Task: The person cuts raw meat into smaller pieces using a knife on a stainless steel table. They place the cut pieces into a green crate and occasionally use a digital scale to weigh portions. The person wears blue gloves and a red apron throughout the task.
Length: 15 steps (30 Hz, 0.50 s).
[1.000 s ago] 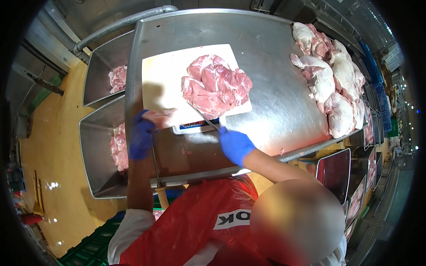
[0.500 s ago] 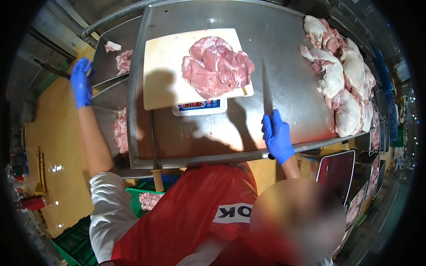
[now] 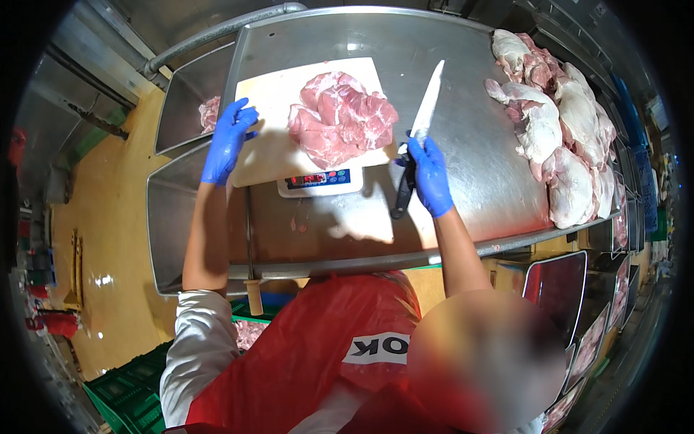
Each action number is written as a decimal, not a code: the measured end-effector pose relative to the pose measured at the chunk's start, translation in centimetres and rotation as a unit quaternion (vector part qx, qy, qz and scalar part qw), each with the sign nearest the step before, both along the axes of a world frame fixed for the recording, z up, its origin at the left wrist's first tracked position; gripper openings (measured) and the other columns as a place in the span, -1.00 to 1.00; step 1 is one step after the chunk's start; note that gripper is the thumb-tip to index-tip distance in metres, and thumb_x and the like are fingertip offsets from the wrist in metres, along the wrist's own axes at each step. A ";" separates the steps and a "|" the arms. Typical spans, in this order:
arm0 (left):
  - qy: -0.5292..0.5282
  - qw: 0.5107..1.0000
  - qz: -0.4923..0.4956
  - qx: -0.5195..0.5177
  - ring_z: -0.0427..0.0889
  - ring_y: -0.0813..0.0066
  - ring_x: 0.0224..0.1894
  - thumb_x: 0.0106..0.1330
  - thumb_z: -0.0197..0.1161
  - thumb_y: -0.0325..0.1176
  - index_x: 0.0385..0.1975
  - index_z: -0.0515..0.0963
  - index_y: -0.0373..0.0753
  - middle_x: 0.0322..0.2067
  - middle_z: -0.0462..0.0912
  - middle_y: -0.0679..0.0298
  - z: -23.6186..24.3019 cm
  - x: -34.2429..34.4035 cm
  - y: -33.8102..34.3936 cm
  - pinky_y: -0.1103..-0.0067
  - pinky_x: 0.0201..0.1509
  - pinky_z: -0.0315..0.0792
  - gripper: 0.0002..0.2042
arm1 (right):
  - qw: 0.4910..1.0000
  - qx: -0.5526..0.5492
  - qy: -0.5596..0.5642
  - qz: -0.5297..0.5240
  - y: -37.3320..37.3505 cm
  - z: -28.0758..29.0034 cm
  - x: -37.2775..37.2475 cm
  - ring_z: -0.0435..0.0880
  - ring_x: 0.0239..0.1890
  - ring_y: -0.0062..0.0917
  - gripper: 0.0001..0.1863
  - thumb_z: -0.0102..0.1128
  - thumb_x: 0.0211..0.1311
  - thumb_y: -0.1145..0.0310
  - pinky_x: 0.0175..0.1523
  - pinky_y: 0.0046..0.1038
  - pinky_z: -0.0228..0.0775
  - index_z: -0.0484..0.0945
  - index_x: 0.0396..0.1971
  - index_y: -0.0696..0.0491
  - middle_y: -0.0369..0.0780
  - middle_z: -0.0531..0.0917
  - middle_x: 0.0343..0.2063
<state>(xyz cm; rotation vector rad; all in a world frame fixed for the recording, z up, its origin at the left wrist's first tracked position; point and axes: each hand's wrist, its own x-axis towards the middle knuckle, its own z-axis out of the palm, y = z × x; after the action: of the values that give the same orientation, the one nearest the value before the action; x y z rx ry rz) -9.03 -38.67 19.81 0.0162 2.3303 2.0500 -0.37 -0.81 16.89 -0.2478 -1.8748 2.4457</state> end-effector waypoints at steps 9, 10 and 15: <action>0.185 0.967 -0.156 -0.076 0.33 0.16 0.32 0.36 0.14 -0.37 0.25 0.32 -0.38 0.24 0.37 0.00 -5.2 -8.1 3.7 0.39 0.38 0.22 -0.52 | 0.998 0.006 -0.002 0.062 -6.1 1.6 -8.0 0.48 -0.38 -0.70 -0.78 0.05 0.40 0.34 -0.26 -0.57 0.36 0.52 -0.12 0.17 -0.32 0.61 -0.34; 0.180 0.966 -0.173 -0.061 0.36 0.23 0.29 0.38 0.10 -0.30 0.26 0.33 -0.36 0.24 0.39 0.06 -5.8 -9.1 3.9 0.41 0.34 0.25 -0.52 | 0.997 0.034 0.001 0.072 -6.4 1.9 -8.9 0.47 -0.39 -0.70 -0.77 0.06 0.39 0.33 -0.26 -0.55 0.35 0.53 -0.14 0.18 -0.32 0.60 -0.36; 0.105 0.973 -0.204 0.013 0.47 0.45 0.17 0.45 0.04 -0.17 0.20 0.41 -0.33 0.12 0.53 0.17 -3.9 -10.6 8.0 0.51 0.26 0.34 -0.55 | 0.974 0.186 -0.027 0.127 -5.8 3.3 -11.5 0.45 -0.42 -0.75 -0.76 0.08 0.40 0.28 -0.29 -0.63 0.34 0.53 -0.13 0.14 -0.37 0.56 -0.42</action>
<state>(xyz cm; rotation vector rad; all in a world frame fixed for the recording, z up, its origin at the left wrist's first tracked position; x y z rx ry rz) -19.60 -30.66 15.88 0.6838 2.1693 1.9466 -11.84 -6.64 20.22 -0.0573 -2.4755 2.1769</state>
